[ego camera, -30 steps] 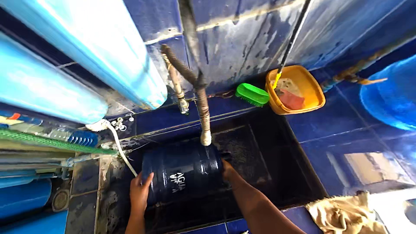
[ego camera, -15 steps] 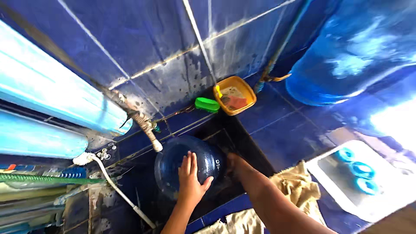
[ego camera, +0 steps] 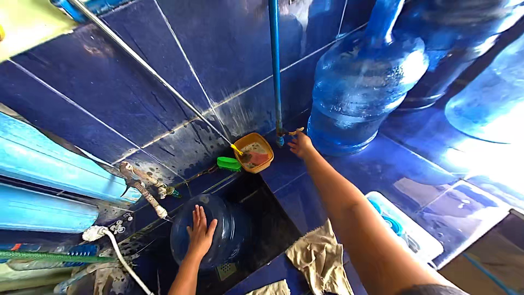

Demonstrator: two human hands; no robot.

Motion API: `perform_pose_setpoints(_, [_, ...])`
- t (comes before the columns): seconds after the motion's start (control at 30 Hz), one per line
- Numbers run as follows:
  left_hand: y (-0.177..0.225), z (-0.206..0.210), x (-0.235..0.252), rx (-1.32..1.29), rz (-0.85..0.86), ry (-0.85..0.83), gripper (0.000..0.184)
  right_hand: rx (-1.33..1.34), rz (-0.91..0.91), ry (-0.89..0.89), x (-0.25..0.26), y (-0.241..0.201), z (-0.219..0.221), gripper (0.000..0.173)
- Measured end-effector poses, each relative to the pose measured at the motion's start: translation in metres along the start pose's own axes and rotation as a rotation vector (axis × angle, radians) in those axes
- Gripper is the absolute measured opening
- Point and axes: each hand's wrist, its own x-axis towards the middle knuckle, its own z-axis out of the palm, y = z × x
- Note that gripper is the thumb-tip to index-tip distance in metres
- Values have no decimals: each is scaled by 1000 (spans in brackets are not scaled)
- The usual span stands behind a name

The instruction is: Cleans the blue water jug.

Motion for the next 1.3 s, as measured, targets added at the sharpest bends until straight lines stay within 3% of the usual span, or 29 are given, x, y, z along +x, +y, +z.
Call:
perform_pose_setpoints(0.1, [32,-12,-7,-50,115,-199,86,186,-97,174,17,-28,18,60])
perform_pose_setpoints(0.13, [33,-21,-16,-39,173,-326,85,134,-188,184,16,-31,27,53])
perform_pose_setpoints(0.2, [18,-35,-37,16,197,-471,85,-300,-442,135,5,-22,38,46])
perform_pose_setpoints(0.3, [-18,-41,-46,112,64,-269,91,-873,-667,30,-16,-11,47,43])
perform_pose_setpoints(0.43, [-9,-4,-5,21,-95,18,86,-961,-680,46,-21,-10,49,44])
perform_pose_setpoints(0.5, [12,-3,7,-90,-98,-33,92,-986,-694,44,-18,-12,48,46])
perform_pose_setpoints(0.57, [25,-17,-4,-113,11,-230,98,-1009,-687,36,-16,-13,46,47])
perform_pose_setpoints(0.67, [11,-41,-45,-69,159,-473,91,-1060,-732,52,-21,-15,42,45])
perform_pose_setpoints(0.73, [-17,-51,-65,-135,103,-421,81,-1015,-852,40,-47,-9,56,43])
perform_pose_setpoints(0.8, [-30,-48,-64,-105,-17,-269,84,-956,-919,-174,-100,15,99,47])
perform_pose_setpoints(0.87, [-20,-29,-45,-41,-101,-167,87,-838,-775,-529,-164,67,159,45])
perform_pose_setpoints(0.93, [6,-8,-26,-98,-102,-82,91,-651,-437,-878,-208,123,220,48])
perform_pose_setpoints(1.03, [40,-1,-29,-179,45,-138,78,-456,95,-1117,-240,178,280,61])
perform_pose_setpoints(1.13, [27,-14,-48,-93,163,-286,77,-306,362,-1147,-247,183,292,81])
perform_pose_setpoints(1.23, [-2,-19,-39,32,6,-142,85,-111,465,-997,-245,167,286,69])
perform_pose_setpoints(1.3, [2,-10,-16,49,-86,-125,83,-22,537,-888,-240,167,282,61])
